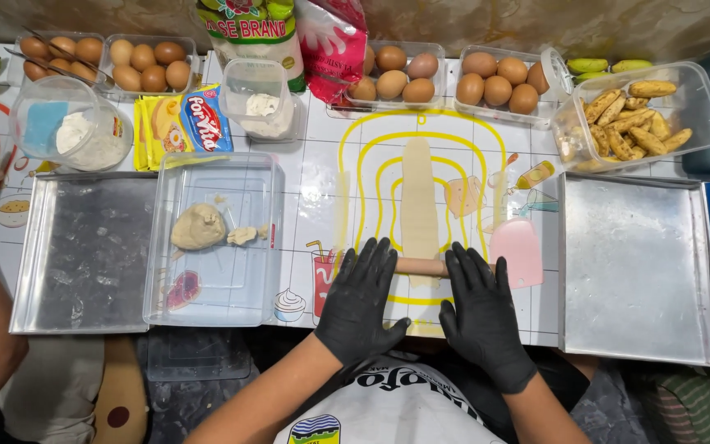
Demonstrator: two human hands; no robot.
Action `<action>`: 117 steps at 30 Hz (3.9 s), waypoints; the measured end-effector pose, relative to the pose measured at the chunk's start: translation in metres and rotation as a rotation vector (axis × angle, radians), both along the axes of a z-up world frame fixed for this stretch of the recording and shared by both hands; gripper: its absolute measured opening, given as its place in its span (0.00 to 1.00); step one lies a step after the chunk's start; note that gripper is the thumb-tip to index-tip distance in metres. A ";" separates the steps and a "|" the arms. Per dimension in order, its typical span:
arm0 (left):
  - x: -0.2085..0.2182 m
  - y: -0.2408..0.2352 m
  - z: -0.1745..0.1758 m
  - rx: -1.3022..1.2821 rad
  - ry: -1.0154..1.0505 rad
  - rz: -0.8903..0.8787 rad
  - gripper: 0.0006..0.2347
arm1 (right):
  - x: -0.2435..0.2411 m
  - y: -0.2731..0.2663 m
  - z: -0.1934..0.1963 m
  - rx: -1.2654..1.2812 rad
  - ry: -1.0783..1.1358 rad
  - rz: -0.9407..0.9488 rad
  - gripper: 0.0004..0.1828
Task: The person rolls out a piece of dough on a silicone mat using a rolling pin. They then place a piece of fried plantain on the dough and roll it up into a cylinder. The finished roll is placed on a metal tray, and the person picks up another piece of dough to repeat the process.
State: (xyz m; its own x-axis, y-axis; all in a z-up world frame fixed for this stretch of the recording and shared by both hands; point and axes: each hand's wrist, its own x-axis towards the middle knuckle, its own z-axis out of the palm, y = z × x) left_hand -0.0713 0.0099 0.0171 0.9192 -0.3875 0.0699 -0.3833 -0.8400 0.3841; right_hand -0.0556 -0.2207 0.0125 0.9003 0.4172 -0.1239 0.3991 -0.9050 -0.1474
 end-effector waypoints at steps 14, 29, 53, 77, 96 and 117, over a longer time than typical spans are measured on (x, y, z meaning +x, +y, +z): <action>-0.002 0.000 -0.008 0.003 -0.087 -0.027 0.46 | -0.001 0.000 -0.002 0.047 -0.116 0.034 0.44; 0.025 -0.006 -0.002 0.023 0.019 0.036 0.48 | 0.021 0.003 -0.003 -0.002 -0.066 0.012 0.45; -0.018 0.000 -0.014 -0.097 -0.137 -0.059 0.44 | -0.023 -0.004 -0.010 0.128 -0.175 0.074 0.46; 0.028 -0.011 -0.006 0.046 -0.019 0.094 0.48 | 0.032 0.002 -0.018 0.034 -0.183 0.046 0.43; 0.212 -0.019 -0.042 0.021 -0.433 0.544 0.38 | 0.204 0.039 -0.003 0.260 -0.530 -0.194 0.38; 0.298 -0.024 -0.054 -0.215 -0.679 0.426 0.29 | 0.289 0.051 -0.008 0.574 -0.753 -0.137 0.23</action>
